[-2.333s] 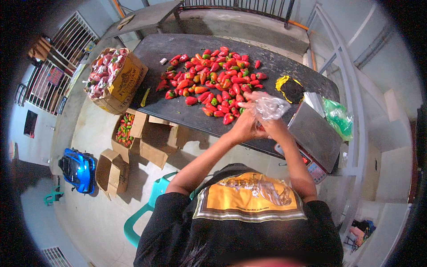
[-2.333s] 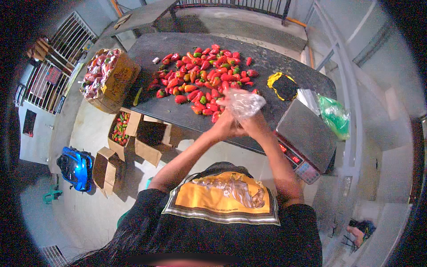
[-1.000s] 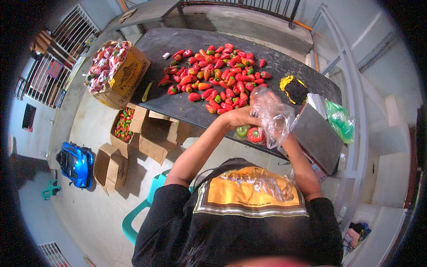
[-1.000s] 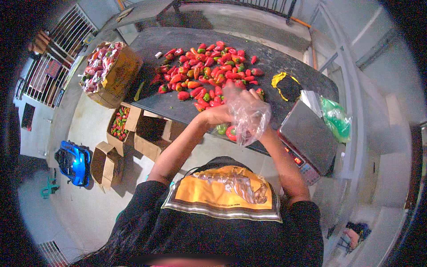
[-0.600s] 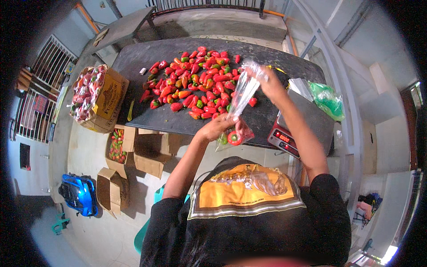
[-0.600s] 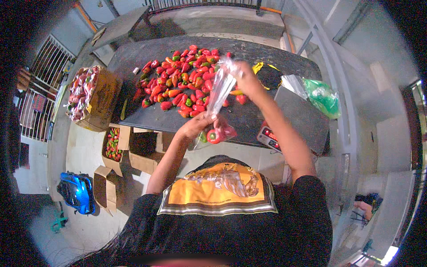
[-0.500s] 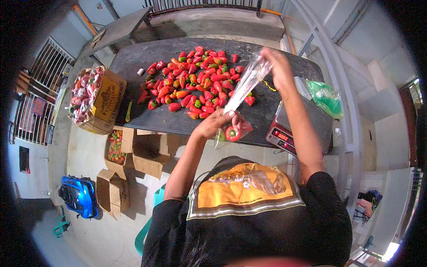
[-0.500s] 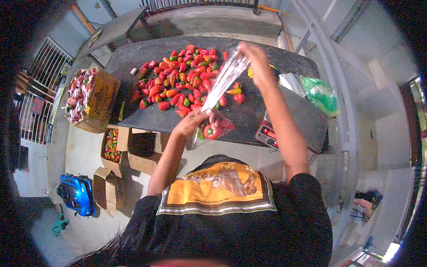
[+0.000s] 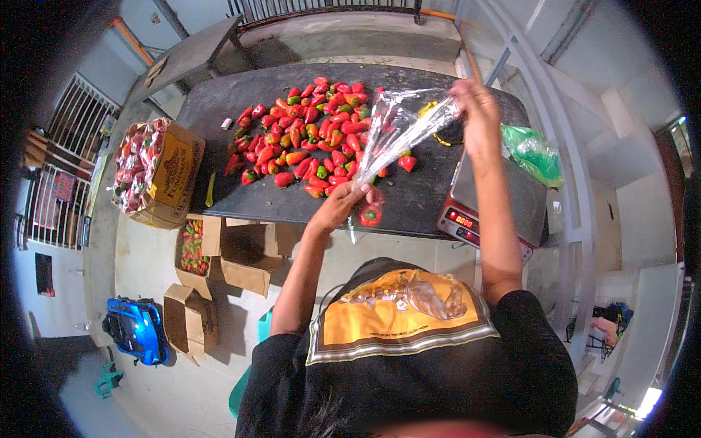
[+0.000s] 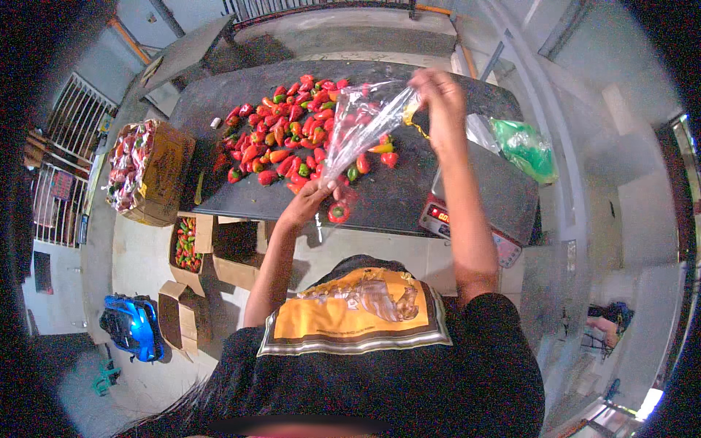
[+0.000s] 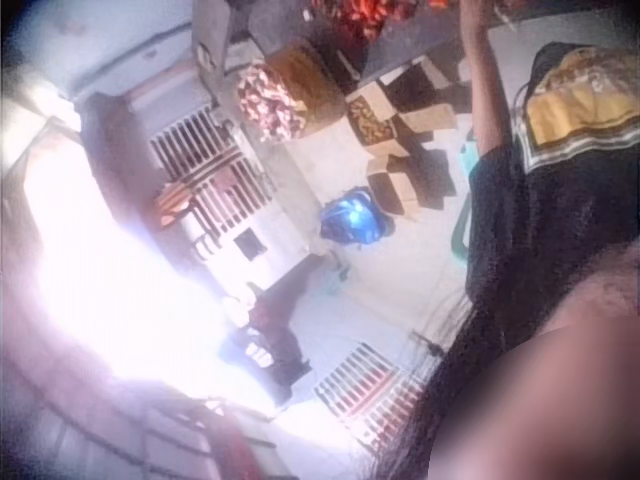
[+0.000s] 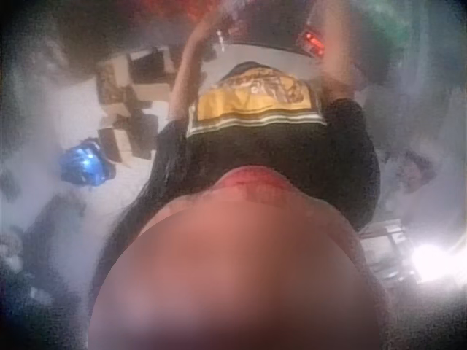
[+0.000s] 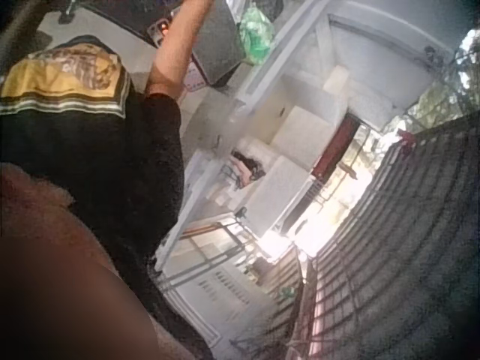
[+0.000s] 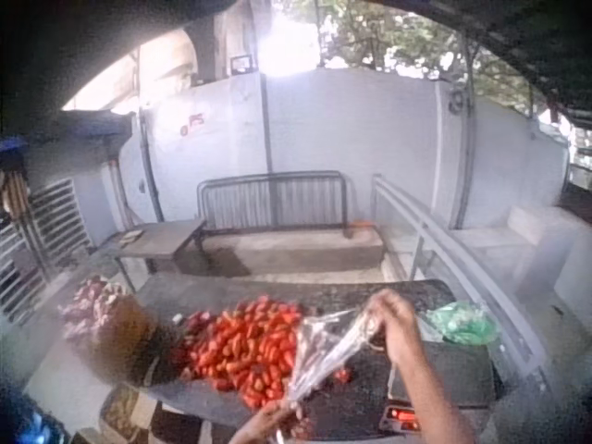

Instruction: The person selects red and green peppers from a pile on a table, places them on a digital scale, transfers them into a clear plastic bag, and ties the bag closed. The process is repeated multiple times throughout the clip.

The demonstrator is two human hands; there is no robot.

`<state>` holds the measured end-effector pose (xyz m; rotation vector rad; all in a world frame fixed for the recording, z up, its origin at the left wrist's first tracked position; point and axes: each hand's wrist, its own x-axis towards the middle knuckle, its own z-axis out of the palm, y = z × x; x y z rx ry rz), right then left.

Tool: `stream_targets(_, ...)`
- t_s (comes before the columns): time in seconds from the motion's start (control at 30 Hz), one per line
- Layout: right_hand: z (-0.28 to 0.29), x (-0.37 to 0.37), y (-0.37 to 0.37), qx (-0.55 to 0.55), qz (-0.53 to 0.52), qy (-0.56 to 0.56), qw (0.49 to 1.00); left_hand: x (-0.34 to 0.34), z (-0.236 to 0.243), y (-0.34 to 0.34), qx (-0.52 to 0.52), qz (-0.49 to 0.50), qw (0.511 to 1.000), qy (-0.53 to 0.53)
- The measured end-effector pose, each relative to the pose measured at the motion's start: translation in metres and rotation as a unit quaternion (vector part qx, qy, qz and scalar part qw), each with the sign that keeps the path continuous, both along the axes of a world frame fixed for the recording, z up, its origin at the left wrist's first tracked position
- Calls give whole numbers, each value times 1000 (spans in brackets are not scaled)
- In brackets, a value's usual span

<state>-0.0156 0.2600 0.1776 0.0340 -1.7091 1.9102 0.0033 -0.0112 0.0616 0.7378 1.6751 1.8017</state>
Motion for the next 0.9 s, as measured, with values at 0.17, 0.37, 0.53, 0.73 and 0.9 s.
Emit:
stream_targets(0.17, 17, -8, 38, 192, 178, -43, 964, 2, -10, -2, -30, -3, 999, -29)
stream_targets(0.37, -24, -39, 11, 379, 335, -164, 847, 3, -11, 5, -24, -27, 999, 21)
stream_targets(0.53, -4, -44, 10, 297, 104, -151, 937, 2, -36, -6, -53, -4, 998, -18)
stream_targets(0.73, 18, 10, -64, 622, 104, 111, 768, 3, -58, -13, -149, 31, 983, 102)
stream_targets(0.9, -89, 30, -103, 618, 190, -145, 749, -8, -37, -17, -169, 21, 963, 207)
